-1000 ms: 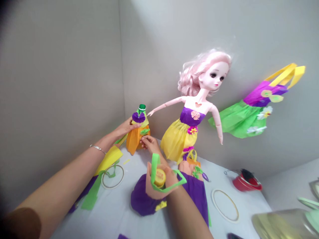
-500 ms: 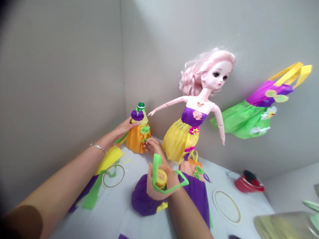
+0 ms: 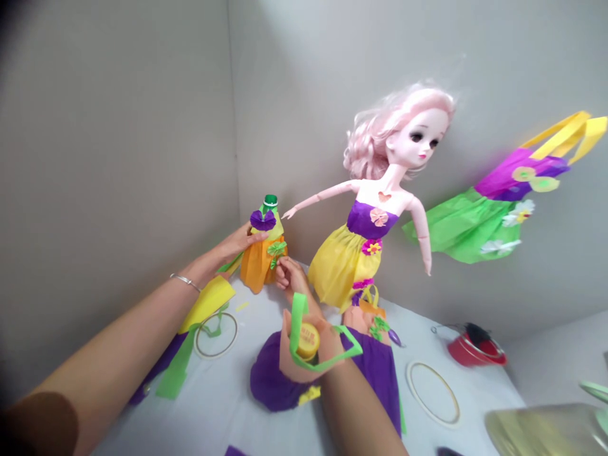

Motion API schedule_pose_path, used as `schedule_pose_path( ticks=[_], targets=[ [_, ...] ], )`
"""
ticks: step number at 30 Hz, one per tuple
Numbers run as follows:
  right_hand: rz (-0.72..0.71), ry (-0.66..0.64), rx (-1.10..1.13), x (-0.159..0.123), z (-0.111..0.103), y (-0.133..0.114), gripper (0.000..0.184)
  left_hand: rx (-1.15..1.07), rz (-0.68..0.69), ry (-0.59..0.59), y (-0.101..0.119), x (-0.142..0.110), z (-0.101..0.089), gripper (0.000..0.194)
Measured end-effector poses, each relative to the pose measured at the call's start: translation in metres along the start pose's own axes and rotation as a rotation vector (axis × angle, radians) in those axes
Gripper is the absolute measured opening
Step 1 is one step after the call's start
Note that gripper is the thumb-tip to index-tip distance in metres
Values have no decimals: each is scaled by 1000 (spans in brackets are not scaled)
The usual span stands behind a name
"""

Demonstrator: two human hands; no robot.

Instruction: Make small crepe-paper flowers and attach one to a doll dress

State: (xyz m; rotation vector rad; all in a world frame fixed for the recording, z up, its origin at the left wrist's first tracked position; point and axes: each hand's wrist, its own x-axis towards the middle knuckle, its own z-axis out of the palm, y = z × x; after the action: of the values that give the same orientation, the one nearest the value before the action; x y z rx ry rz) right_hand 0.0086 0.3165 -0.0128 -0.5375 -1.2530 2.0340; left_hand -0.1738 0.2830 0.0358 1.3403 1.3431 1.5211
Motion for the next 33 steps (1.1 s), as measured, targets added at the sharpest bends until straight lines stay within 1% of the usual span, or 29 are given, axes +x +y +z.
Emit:
schedule_pose_path(
  ticks=[3, 7, 12, 17, 22, 26, 33],
  targets=[
    [25, -24, 27, 7, 3, -2, 30, -15, -13, -44, -1, 0, -1, 56],
    [63, -59, 66, 15, 0, -6, 37, -39, -10, -66, -2, 0, -2, 57],
    [29, -56, 171, 6, -6, -5, 23, -58, -11, -61, -4, 2, -2, 58],
    [10, -67, 275, -9, -9, 0, 24, -78, -16, -69, -5, 2, -3, 60],
    [-3, -70, 358, -11, -11, 4, 24, -90, -31, -79, -3, 1, -2, 60],
    [-17, -40, 395, -10, -12, 7, 9, -97, -34, -83, -1, -1, -1, 59],
    [-61, 55, 351, -5, -13, 13, 6, -100, -41, -91, -2, -1, -2, 60]
  ],
)
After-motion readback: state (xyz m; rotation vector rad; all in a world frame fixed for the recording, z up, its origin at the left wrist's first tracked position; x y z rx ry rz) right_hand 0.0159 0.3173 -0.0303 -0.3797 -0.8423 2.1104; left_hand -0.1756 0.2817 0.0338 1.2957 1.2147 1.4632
